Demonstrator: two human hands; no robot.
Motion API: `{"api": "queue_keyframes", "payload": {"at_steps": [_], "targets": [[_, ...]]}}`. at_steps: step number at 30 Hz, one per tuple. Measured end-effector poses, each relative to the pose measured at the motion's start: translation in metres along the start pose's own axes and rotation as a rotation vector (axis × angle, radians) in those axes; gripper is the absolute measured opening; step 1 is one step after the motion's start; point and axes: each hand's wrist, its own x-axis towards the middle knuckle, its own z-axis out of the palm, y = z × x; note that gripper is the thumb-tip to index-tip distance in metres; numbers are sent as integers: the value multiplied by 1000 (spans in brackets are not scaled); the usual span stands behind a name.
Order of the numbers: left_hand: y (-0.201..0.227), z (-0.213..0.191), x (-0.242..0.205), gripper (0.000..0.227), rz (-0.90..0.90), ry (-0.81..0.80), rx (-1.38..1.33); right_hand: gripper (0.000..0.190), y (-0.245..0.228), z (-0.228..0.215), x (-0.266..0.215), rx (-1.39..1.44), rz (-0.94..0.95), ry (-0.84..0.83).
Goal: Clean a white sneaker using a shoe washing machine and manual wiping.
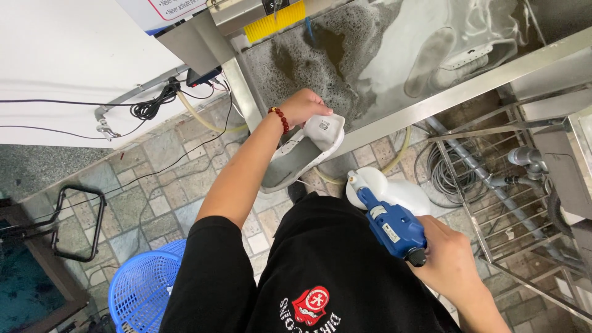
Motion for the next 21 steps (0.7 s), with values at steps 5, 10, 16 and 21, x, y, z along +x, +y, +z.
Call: {"api": "queue_keyframes", "payload": {"at_steps": [5, 10, 16, 21], "targets": [[1, 0, -10, 24, -4, 11, -18, 49, 8, -4, -4, -12, 65, -87], [36, 12, -98, 19, 331, 174, 556, 50, 44, -13, -18, 135, 11, -82], [-53, 57, -150, 25, 560, 862, 496, 50, 82, -10, -10, 148, -49, -53], [-69, 105, -152, 40, 271, 1000, -64, 48, 83, -6, 15, 213, -92, -128]]}}
